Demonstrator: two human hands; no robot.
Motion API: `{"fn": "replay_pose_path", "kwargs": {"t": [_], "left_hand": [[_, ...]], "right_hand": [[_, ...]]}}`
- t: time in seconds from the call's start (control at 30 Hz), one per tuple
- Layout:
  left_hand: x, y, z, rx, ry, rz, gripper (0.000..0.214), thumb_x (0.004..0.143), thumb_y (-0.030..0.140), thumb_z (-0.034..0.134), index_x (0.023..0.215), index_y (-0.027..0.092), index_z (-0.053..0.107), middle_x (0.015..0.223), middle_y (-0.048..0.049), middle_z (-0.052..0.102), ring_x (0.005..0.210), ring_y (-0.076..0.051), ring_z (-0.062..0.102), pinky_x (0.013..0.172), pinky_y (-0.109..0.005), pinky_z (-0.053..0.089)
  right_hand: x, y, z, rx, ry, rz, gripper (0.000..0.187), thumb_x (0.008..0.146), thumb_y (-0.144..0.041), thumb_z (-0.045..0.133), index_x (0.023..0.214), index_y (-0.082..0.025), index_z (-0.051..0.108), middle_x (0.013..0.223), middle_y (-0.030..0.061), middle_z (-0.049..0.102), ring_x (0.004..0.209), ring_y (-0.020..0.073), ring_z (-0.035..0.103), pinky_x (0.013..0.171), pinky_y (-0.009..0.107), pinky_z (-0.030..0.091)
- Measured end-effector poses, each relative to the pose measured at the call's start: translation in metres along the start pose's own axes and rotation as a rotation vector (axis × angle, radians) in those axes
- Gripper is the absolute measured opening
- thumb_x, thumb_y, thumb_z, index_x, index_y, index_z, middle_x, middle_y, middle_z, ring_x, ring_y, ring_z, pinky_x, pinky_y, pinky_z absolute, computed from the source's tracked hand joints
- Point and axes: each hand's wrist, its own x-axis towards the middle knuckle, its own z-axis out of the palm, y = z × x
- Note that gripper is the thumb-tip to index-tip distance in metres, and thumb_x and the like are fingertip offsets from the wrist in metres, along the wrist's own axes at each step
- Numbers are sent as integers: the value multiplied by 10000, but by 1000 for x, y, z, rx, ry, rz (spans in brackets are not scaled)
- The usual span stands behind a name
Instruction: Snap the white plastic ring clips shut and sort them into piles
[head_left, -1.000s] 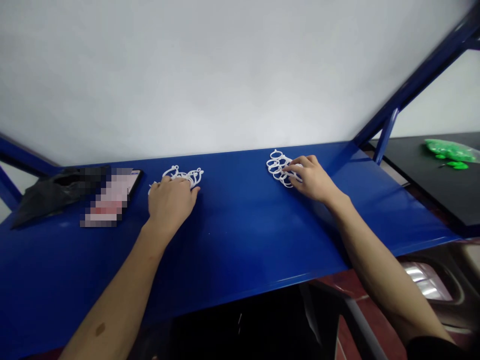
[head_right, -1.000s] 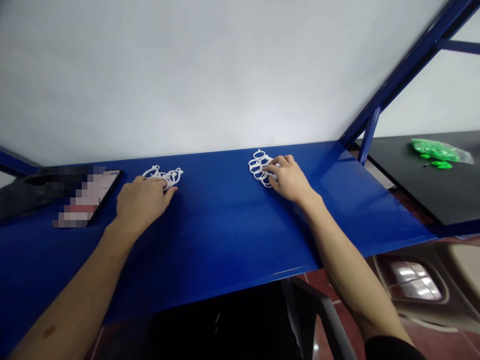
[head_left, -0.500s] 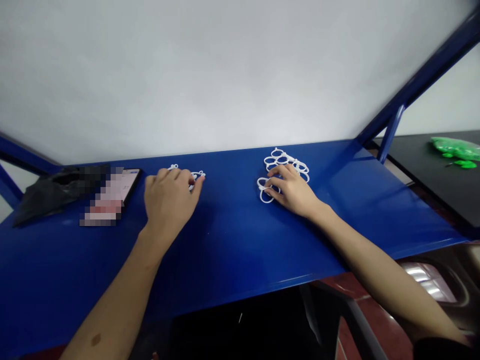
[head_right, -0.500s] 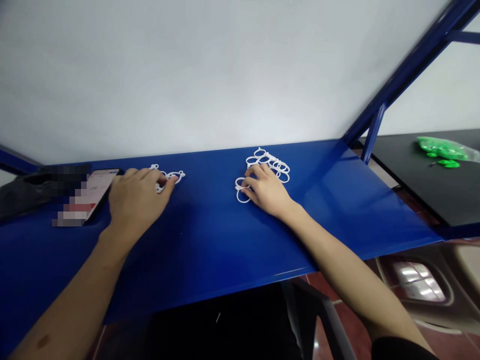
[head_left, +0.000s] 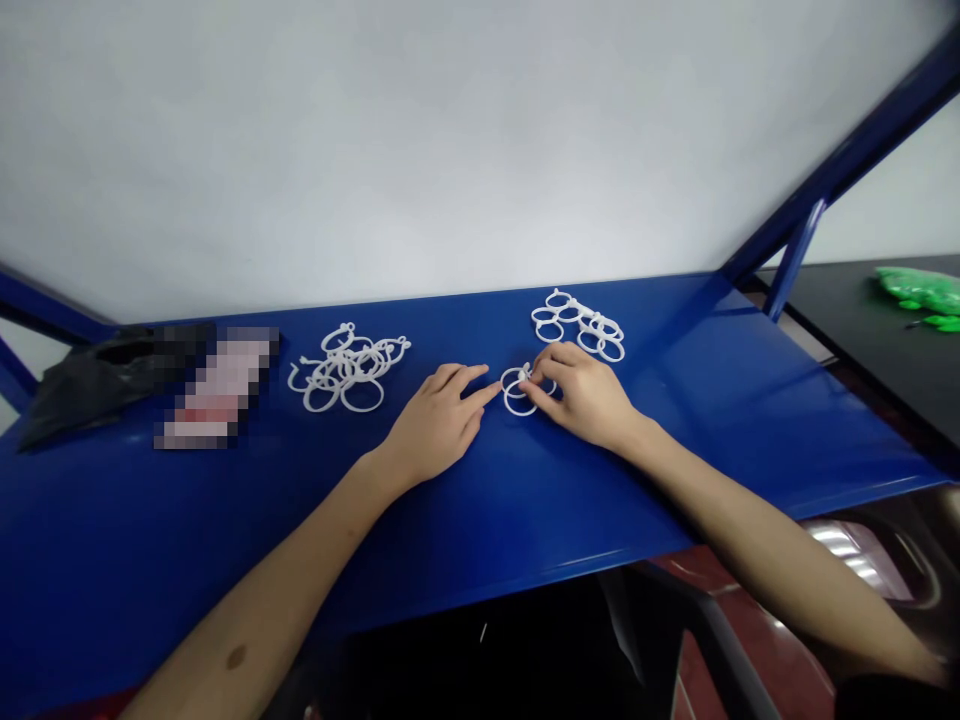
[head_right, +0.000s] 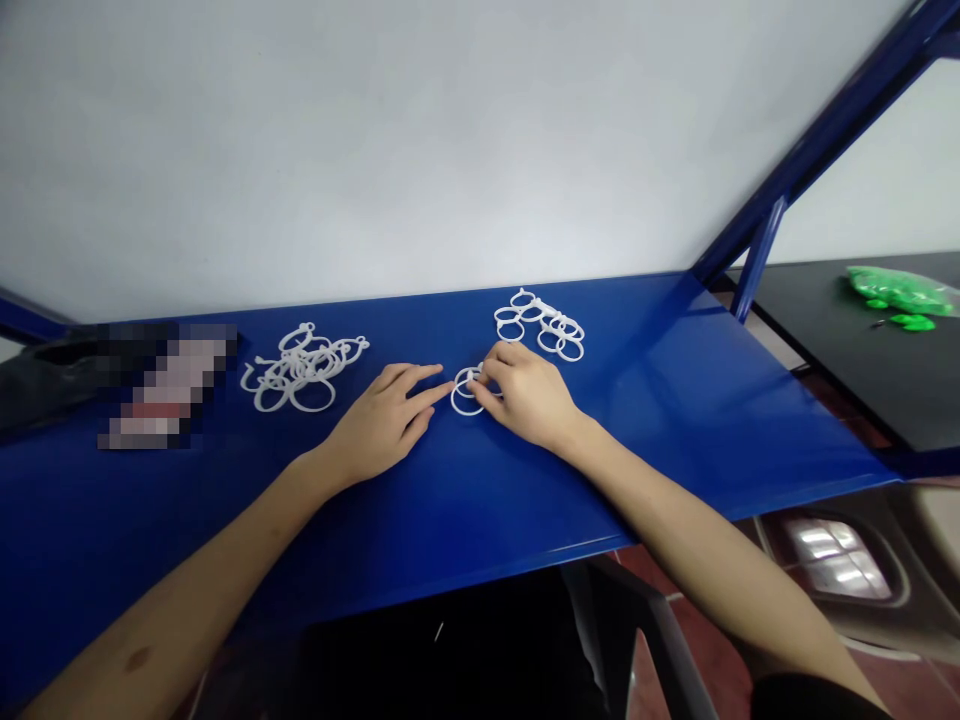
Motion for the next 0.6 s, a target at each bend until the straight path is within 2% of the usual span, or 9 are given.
{"fn": "replay_pose_path", "kwargs": {"t": [0.13,0.33,0.47,0.6], "left_hand": [[1,0,-1,-35,11,-7,284,1002,214,492,1212,172,679,1257,-100,647,1170,-271,523,998,-477,501],[3,5,1,-74,61,-2,208,998,213,507,1130,170,663,1162,-81,675,1101,-246,573,987,-445,507],[7,9,3,-52,114,-16,311,989,214,518,1282,153,601,1259,-115,634,1139,-262,569,1009,-451,502],[8,9,7,7,59,-30,444,999,225,499,1442,225,516,1391,-130,559,1204,-297,540,987,-495,509]], "right_hand": [[3,7,5,-103,31,134,257,965,-348,597,788,-172,661,921,75,678,850,209,618,705,324,458],[8,10,8,-102,50,199,231,953,-339,623,797,-176,671,921,76,679,892,219,634,702,319,459],[12,7,11,-101,53,192,253,947,-353,638,770,-175,672,908,75,678,884,220,635,712,323,463],[14,7,13,-129,71,138,314,978,-403,588,803,-166,698,938,88,681,878,221,625,745,341,476]]}}
